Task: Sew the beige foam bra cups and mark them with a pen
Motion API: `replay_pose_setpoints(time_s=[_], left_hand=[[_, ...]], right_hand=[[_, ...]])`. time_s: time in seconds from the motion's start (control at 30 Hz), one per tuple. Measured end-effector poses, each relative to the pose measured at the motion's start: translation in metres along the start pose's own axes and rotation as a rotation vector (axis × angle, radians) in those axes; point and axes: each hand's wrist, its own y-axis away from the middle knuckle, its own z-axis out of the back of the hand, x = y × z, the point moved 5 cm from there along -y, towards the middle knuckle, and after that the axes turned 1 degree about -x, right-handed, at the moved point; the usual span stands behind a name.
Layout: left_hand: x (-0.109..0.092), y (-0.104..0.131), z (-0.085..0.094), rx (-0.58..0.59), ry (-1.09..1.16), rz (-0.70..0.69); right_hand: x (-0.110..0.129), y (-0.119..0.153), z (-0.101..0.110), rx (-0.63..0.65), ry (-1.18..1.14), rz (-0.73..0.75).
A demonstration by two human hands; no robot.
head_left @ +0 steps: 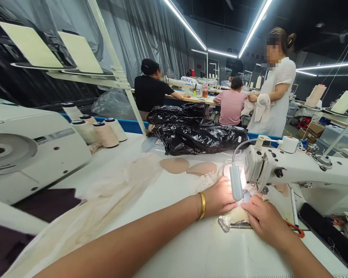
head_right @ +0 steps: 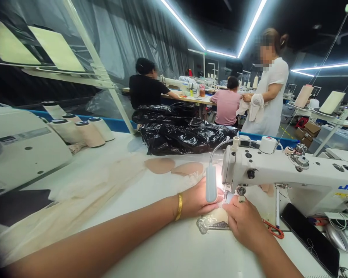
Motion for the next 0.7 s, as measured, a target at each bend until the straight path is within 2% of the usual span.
replay_pose_setpoints(time_s=[0.2,0.43,0.5,0.57,0.63,0.7], left_hand=[[-0.001,-0.008,0.010,0.027,-0.030,0.088],[-0.003,-0.007,0.007,0.034,-0.071,0.296],[-0.007,0.000,0.015,0.018,-0.097,0.312],[-0.019,0.016,0.027,-0.029,-0.068,0.310],[-0.040,0.037,0.036,-0.121,0.082,0.289],[-0.064,0.060,0.033,-0.212,0.369,0.310]], right_hand=[[-0.004,0.001,-0.003,-0.013,-0.033,-0.030],[-0.004,0.003,-0.014,-0.054,-0.183,-0.096],[-0.002,0.003,-0.021,-0.053,-0.342,-0.195],[0.002,0.002,-0.032,-0.027,-0.597,-0.355],[0.009,0.001,-0.046,-0.008,-0.893,-0.521],[0.021,-0.003,-0.056,-0.028,-1.128,-0.630]])
